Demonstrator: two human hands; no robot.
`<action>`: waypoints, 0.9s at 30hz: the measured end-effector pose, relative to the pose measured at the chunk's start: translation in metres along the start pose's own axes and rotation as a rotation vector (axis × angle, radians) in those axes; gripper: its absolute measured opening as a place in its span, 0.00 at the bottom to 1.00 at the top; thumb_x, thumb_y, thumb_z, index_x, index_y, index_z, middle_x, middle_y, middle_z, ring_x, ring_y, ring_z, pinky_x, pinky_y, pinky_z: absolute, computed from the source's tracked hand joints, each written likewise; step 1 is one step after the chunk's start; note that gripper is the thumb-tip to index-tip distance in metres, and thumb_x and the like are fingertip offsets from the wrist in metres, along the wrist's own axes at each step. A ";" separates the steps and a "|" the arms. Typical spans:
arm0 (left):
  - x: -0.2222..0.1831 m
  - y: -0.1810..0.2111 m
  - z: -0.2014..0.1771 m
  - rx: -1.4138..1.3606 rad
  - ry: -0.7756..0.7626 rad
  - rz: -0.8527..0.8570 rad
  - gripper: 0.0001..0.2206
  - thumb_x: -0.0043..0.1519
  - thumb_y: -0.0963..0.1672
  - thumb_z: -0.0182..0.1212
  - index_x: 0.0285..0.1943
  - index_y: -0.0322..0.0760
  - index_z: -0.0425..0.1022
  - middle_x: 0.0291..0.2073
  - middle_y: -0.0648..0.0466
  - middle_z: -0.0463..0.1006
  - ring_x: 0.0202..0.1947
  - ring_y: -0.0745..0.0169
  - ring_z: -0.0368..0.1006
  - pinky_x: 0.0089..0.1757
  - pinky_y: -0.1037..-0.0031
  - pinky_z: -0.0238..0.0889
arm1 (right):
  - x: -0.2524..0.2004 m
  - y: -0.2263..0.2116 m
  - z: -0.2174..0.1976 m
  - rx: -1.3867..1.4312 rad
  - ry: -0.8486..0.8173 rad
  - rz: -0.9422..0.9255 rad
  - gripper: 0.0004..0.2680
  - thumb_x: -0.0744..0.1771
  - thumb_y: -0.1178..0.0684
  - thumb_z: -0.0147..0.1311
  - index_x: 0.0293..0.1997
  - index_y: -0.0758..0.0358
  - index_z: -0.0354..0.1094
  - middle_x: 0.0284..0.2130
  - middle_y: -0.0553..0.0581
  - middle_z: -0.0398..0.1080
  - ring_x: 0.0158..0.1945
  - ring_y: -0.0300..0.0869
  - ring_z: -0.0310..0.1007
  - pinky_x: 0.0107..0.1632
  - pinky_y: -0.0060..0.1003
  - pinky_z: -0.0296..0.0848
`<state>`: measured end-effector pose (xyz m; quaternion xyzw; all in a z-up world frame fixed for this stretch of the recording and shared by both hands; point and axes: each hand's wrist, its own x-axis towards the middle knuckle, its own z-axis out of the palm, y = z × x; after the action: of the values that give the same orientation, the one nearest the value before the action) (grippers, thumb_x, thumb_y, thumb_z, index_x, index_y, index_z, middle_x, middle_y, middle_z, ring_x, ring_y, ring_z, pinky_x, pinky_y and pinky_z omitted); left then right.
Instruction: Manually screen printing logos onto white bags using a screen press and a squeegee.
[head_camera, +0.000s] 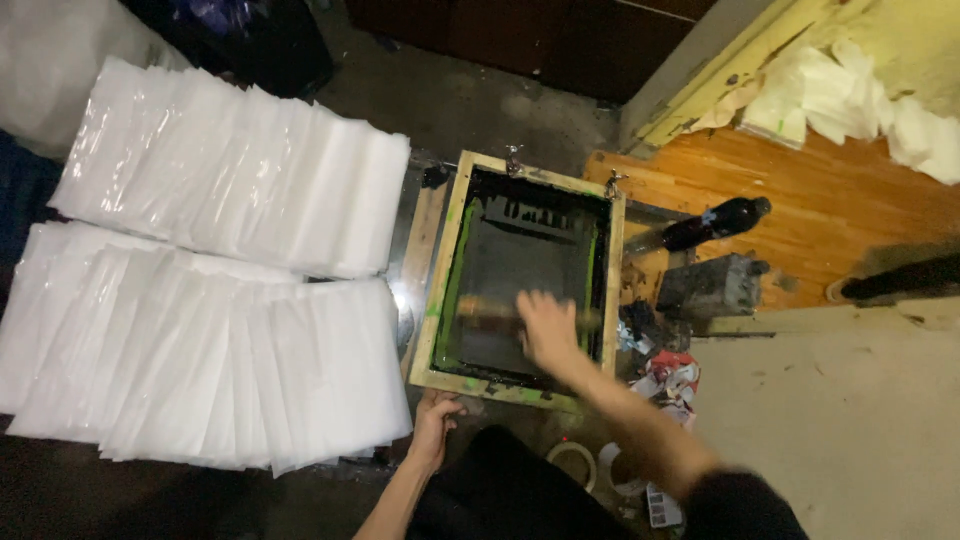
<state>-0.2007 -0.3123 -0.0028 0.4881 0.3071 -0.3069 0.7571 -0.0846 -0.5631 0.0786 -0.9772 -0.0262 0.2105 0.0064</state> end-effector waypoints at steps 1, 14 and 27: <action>-0.005 0.010 0.006 -0.001 -0.007 0.005 0.27 0.54 0.39 0.60 0.67 0.38 0.73 0.52 0.49 0.82 0.39 0.58 0.73 0.39 0.72 0.55 | -0.024 0.001 -0.002 -0.004 0.007 0.004 0.22 0.66 0.53 0.66 0.67 0.55 0.60 0.56 0.58 0.71 0.59 0.52 0.72 0.66 0.70 0.66; 0.134 0.066 0.059 1.077 0.110 0.663 0.27 0.72 0.53 0.48 0.68 0.25 0.67 0.63 0.34 0.72 0.62 0.31 0.71 0.58 0.46 0.63 | -0.051 0.071 -0.206 0.114 1.316 -0.015 0.21 0.59 0.61 0.49 0.58 0.66 0.67 0.43 0.63 0.68 0.48 0.55 0.69 0.50 0.47 0.58; 0.146 0.207 -0.178 0.876 0.790 0.543 0.17 0.69 0.58 0.58 0.46 0.49 0.83 0.43 0.50 0.87 0.52 0.34 0.80 0.53 0.51 0.68 | 0.002 0.136 -0.268 0.069 1.229 -0.138 0.16 0.63 0.62 0.59 0.56 0.77 0.66 0.46 0.75 0.68 0.46 0.68 0.65 0.47 0.59 0.63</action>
<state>0.0190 -0.1022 -0.0603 0.8880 0.2745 0.0014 0.3688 0.0343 -0.6991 0.3190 -0.9151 -0.0741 -0.3909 0.0656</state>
